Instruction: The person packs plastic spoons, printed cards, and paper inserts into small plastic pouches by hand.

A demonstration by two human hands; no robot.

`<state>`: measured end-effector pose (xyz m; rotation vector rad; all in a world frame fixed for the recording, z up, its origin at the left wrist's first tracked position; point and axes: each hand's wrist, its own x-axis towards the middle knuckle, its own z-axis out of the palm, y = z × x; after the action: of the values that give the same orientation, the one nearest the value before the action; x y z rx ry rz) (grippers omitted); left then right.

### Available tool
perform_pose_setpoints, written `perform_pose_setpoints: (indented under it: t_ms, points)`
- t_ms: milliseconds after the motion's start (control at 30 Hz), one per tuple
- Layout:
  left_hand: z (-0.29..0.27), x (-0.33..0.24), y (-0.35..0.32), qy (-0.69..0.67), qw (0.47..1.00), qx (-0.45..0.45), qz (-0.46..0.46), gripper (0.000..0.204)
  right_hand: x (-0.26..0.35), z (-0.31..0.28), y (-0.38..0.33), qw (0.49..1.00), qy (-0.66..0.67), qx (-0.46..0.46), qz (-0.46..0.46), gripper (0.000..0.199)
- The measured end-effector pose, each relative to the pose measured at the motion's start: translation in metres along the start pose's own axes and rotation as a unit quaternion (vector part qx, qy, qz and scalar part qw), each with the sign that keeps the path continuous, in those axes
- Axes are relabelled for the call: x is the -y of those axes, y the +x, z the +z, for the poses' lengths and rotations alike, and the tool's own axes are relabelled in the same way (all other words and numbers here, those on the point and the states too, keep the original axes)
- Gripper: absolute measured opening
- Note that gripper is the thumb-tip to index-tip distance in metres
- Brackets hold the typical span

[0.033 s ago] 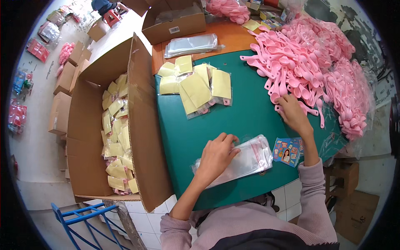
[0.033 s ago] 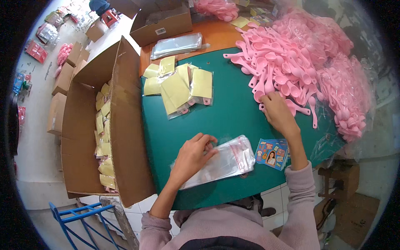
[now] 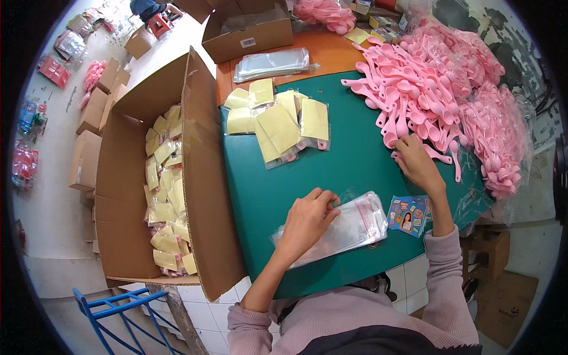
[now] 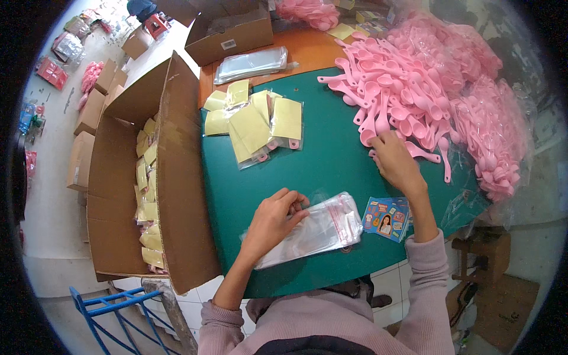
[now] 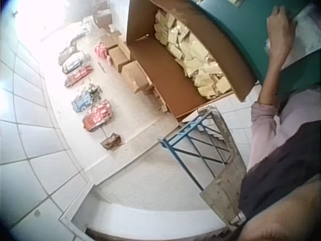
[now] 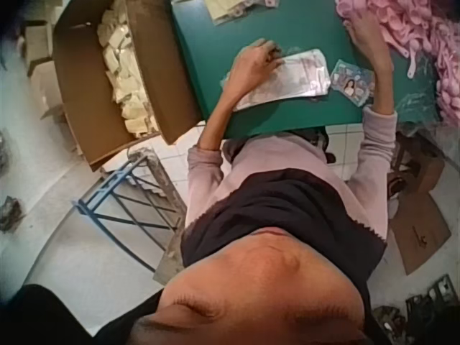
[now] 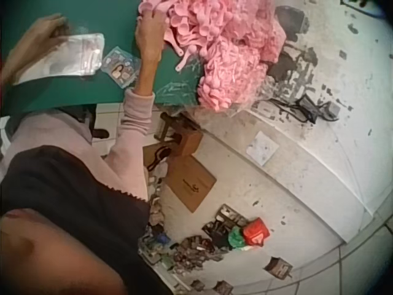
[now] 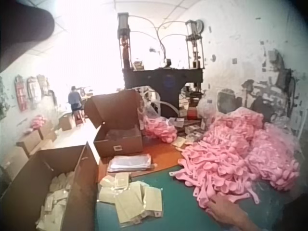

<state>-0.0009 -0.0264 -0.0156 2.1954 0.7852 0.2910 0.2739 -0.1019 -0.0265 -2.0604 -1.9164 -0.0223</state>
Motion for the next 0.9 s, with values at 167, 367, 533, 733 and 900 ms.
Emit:
perform_pose_setpoints:
  t_ms: [167,367,533,733,900]
  points:
    - [-0.011,0.009,0.004,-0.086,0.995,-0.024,0.052,0.023,0.031,-0.022,-0.001,0.998,-0.049,0.038,0.000,0.021]
    - [-0.018,0.012,0.001,-0.369,0.926,0.011,-0.073,0.022,0.095,-0.060,-0.013,0.960,0.153,-0.223,0.073,0.017]
    - [-0.028,0.004,0.000,-0.419,0.902,0.051,-0.092,0.030,0.111,-0.051,-0.020,0.827,0.484,-0.212,0.191,0.015]
    - [-0.031,0.004,-0.002,-0.428,0.897,0.067,-0.090,0.038,0.112,-0.046,-0.020,0.826,0.520,-0.127,0.179,0.015]
    - [-0.030,-0.006,-0.006,-0.398,0.912,0.089,-0.053,0.033,0.124,-0.041,-0.014,0.807,0.556,-0.102,0.170,0.014]
